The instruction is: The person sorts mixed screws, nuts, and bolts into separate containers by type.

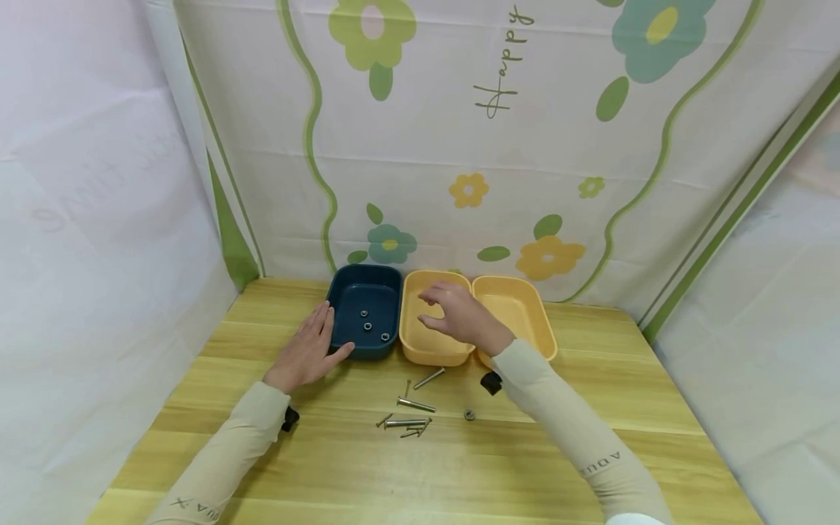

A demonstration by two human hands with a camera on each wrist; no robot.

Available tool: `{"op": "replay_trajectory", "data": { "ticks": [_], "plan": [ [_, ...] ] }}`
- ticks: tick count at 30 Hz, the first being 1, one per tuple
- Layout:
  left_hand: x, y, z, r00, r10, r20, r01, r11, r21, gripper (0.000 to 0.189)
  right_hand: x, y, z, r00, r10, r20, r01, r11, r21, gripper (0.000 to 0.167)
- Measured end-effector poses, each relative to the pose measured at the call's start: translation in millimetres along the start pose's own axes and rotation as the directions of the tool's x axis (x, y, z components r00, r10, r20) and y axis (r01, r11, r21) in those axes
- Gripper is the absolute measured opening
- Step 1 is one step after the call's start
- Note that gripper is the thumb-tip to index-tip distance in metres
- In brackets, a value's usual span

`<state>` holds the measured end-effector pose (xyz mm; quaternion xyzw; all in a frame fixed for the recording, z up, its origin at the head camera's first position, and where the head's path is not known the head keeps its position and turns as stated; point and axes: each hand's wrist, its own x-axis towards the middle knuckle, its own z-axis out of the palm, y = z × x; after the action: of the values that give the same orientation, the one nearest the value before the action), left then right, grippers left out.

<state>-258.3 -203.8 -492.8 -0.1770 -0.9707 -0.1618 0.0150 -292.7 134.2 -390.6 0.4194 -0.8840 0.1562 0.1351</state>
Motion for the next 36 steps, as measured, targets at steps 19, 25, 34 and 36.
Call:
{"op": "replay_trajectory", "data": {
  "ticks": [19,25,34,36],
  "plan": [
    [0.6,-0.1,2.5,1.0,0.012,0.001,-0.012,1.0,0.012,0.098,-79.5,-14,-10,0.986,-0.011,0.165,0.008,1.0,0.02,0.033],
    [-0.4,-1.0,2.7,1.0,0.005,-0.007,-0.005,1.0,-0.005,0.096,-96.9,-17,0,0.98,-0.035,0.195,0.02,0.997,0.077,0.032],
    [-0.3,1.2,-0.5,1.0,0.009,-0.003,-0.009,1.0,-0.008,0.097,-124.5,-12,22,0.974,-0.013,0.225,-0.015,0.993,0.12,0.028],
    [-0.8,1.4,-1.6,1.0,0.006,-0.002,-0.006,1.0,-0.011,0.097,-130.0,-10,27,0.971,0.006,0.241,-0.04,0.99,0.139,0.029]
  ]
}}
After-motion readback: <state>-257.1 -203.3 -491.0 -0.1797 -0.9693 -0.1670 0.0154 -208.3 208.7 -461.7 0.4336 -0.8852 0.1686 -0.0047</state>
